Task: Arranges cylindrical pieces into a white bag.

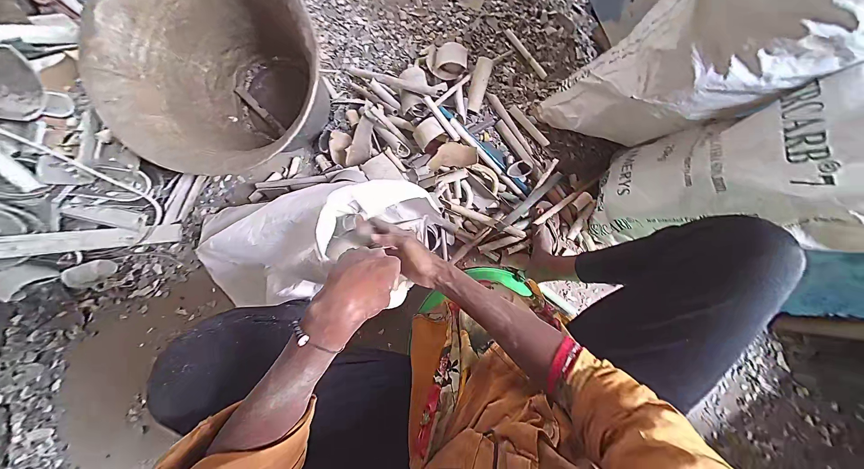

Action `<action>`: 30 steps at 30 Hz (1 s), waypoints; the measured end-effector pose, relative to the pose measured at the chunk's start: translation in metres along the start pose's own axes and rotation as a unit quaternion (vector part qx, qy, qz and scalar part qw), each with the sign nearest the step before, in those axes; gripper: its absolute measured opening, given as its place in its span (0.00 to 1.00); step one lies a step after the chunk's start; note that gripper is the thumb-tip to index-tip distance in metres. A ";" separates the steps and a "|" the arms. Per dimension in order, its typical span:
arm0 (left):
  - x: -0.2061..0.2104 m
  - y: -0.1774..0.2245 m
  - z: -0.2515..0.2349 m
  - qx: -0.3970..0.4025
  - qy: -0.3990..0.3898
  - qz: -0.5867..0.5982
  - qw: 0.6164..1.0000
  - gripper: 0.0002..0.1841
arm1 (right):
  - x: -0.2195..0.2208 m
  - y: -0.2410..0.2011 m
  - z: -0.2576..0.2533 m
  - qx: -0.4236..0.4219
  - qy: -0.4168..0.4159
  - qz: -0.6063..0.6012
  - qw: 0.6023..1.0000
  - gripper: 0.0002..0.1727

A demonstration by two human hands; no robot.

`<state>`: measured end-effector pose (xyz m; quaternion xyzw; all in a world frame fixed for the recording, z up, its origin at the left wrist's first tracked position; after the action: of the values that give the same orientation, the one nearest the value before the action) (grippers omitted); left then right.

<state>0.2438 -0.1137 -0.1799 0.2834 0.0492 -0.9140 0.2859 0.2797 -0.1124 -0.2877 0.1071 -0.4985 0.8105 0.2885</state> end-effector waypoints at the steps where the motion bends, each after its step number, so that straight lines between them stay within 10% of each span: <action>1: 0.003 0.001 0.000 -0.002 -0.006 -0.002 1.000 0.09 | 0.008 -0.006 -0.002 -0.017 -0.015 -0.010 1.000 0.27; 5: 0.005 -0.003 -0.004 0.002 -0.010 0.007 1.000 0.09 | -0.047 -0.029 -0.002 -0.104 0.130 0.178 0.970 0.12; 9: 0.001 -0.005 -0.004 -0.010 0.002 0.010 1.000 0.09 | -0.177 -0.001 0.024 0.025 0.278 0.464 0.841 0.17; 15: -0.006 -0.004 -0.009 -0.014 -0.003 0.023 1.000 0.10 | -0.313 0.066 0.095 0.248 0.448 0.377 0.772 0.22; 30: -0.017 -0.005 -0.030 0.012 0.010 0.016 1.000 0.08 | -0.340 0.136 0.065 0.285 0.245 0.642 0.668 0.55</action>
<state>0.2677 -0.0933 -0.1961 0.2968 0.0372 -0.9070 0.2963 0.4701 -0.3379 -0.5146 -0.3645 -0.1002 0.8951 -0.2364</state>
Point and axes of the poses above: each hand's wrist, its own z-axis away from the middle knuckle, its own x-axis out of the palm, y = z × x, the point moved 8 cm from there along -z, towards the middle knuckle, and after that the axes turned 9 degrees about z, right-handed, at the moved point
